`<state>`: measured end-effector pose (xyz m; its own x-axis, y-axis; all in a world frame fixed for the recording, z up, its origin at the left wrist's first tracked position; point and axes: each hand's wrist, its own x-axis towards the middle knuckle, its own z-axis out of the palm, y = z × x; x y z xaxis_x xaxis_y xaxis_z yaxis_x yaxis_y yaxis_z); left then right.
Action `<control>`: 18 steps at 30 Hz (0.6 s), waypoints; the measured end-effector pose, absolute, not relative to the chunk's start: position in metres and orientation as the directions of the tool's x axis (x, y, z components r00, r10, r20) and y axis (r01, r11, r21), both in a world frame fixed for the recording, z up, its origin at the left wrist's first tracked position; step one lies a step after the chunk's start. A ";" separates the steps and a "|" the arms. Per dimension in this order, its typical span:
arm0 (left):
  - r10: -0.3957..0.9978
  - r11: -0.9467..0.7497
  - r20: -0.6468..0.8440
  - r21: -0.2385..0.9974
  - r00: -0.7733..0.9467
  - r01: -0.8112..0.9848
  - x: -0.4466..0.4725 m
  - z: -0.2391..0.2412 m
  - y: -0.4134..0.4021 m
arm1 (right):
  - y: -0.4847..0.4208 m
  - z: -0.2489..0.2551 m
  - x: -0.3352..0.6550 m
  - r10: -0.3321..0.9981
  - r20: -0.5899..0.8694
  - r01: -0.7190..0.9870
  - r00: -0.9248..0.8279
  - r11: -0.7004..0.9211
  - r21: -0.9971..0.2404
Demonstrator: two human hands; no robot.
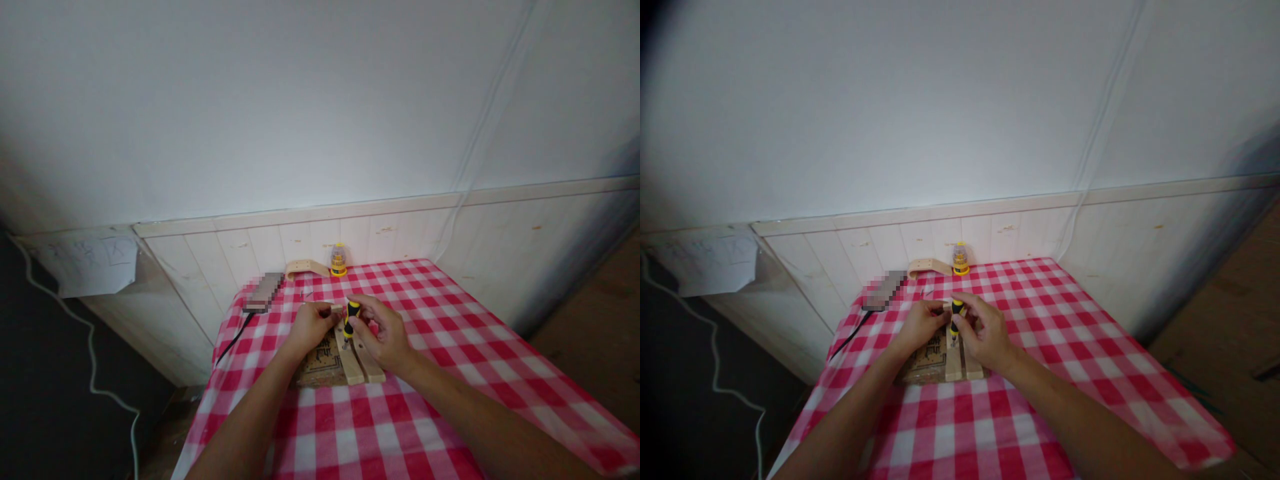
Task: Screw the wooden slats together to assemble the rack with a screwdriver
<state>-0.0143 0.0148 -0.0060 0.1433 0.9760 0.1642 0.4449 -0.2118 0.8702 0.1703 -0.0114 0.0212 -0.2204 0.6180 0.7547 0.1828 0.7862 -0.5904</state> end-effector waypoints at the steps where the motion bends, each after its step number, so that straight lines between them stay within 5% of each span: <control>1: 0.976 -0.211 0.163 0.871 0.144 0.443 -0.014 -0.006 0.015 | -0.011 0.021 0.170 0.617 0.756 0.185 -0.218 0.787 -0.589; 18: 0.974 -0.219 0.170 0.881 0.152 0.420 -0.015 -0.009 0.018 | -0.006 0.017 0.169 0.655 0.732 0.192 -0.186 0.755 -0.627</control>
<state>-0.0153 0.0179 -0.0090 0.1521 0.9737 0.1699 0.4197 -0.2192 0.8808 0.1692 -0.0064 0.0171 -0.1858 0.6553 0.7321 0.1919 0.7550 -0.6270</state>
